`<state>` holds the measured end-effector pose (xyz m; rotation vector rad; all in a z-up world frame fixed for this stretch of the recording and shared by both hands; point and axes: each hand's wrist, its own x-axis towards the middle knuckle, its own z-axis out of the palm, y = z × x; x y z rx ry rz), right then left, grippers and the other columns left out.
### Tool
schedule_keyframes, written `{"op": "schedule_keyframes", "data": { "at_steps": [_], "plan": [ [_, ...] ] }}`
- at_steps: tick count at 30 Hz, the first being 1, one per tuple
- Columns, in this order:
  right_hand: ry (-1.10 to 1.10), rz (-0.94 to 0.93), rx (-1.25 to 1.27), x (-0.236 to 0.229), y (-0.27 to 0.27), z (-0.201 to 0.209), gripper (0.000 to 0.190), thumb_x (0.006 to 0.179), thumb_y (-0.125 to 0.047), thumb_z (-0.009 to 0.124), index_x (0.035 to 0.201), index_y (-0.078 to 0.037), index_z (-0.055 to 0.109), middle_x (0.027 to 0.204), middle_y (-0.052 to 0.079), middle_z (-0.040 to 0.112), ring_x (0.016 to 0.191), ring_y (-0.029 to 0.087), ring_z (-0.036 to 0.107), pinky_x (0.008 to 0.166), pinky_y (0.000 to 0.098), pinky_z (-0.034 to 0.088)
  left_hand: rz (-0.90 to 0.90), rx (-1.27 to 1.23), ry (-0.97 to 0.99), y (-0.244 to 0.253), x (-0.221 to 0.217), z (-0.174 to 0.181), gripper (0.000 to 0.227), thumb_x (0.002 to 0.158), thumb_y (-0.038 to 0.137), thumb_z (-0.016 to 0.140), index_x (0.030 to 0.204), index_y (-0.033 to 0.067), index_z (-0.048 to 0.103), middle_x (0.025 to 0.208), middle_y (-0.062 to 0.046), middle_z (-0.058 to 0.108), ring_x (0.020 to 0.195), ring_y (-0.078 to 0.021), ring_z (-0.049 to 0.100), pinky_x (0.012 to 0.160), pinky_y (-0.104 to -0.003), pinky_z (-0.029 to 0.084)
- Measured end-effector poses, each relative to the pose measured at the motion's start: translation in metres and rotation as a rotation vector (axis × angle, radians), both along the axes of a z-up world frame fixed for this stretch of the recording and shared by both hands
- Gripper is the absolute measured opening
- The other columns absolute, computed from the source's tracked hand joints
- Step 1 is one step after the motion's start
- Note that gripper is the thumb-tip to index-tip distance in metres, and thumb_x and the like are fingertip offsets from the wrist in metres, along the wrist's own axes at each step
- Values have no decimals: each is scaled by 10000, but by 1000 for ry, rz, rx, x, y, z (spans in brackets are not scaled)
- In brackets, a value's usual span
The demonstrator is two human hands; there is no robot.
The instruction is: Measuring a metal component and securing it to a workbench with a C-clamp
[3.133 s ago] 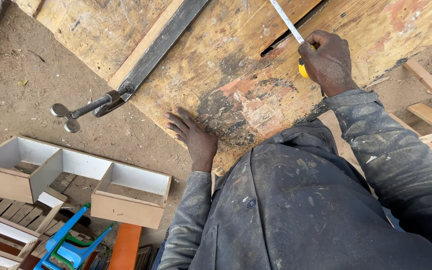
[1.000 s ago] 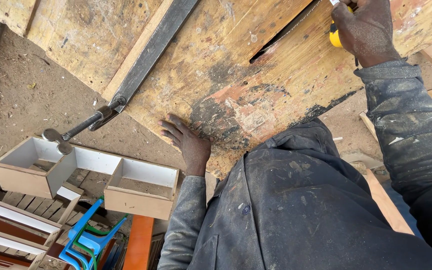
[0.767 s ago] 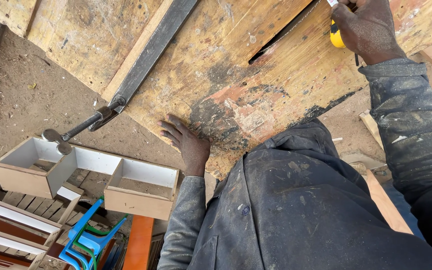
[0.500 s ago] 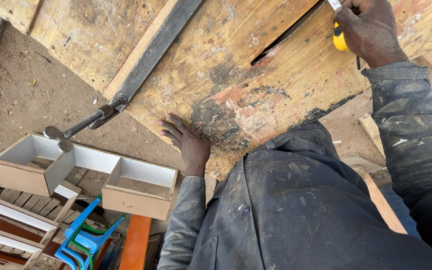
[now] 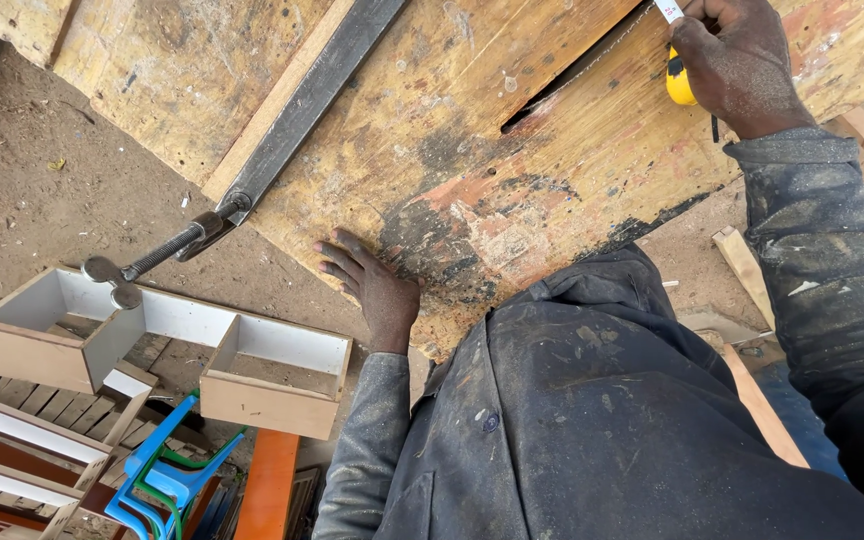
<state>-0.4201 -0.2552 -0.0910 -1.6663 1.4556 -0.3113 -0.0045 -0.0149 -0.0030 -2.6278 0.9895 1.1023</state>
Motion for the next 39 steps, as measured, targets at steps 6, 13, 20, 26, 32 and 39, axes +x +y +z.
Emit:
{"op": "schedule_keyframes", "data": {
  "at_steps": [6, 13, 20, 26, 32, 39],
  "plan": [
    [-5, 8, -3, 0, 1, 0, 239, 1244, -168, 599, 1041, -47, 629, 934, 95, 582, 816, 256, 524, 678, 473, 367, 28, 16, 9, -2, 0, -1, 1546, 624, 91, 1013, 1647, 98, -146, 1694, -232, -276, 1565, -575, -130, 1208, -712, 161],
    [34, -31, -46, 8, 1, 0, 220, 1182, -184, 605, 994, -70, 597, 910, 82, 544, 784, 265, 481, 653, 492, 338, 39, 18, 8, 2, 1, -8, 1572, 596, 66, 1017, 1650, 115, -148, 1687, -240, -288, 1560, -574, -145, 1207, -718, 126],
    [-11, -57, -105, 10, 0, -7, 216, 1145, -220, 611, 981, -79, 604, 904, 101, 567, 761, 291, 512, 619, 514, 399, 47, 29, 2, 2, -1, -6, 1601, 571, 33, 1013, 1646, 137, -169, 1693, -212, -302, 1558, -578, -142, 1163, -781, 155],
    [-16, -101, -17, 18, -5, -2, 199, 1109, -292, 594, 990, -134, 611, 904, 100, 599, 724, 345, 531, 596, 581, 448, 20, -54, -3, 15, 3, -6, 1605, 569, 102, 1036, 1654, 176, -145, 1714, -197, -258, 1567, -570, -113, 1129, -801, 203],
    [-5, -108, -62, 19, -9, -12, 218, 1060, -312, 601, 937, -132, 588, 857, 98, 566, 698, 327, 502, 582, 572, 421, -18, -208, 17, 37, 8, -9, 1527, 580, 123, 1027, 1675, 203, -33, 1725, -189, -210, 1566, -577, -68, 1174, -737, 204],
    [-42, -144, -312, 23, 13, -38, 280, 1123, -355, 554, 943, -142, 548, 851, 82, 482, 680, 301, 393, 571, 524, 290, -69, -446, 31, 86, 15, -20, 1219, 699, 189, 929, 1665, 152, 186, 1755, -151, 2, 1603, -450, -12, 1233, -654, 132]
  ]
}}
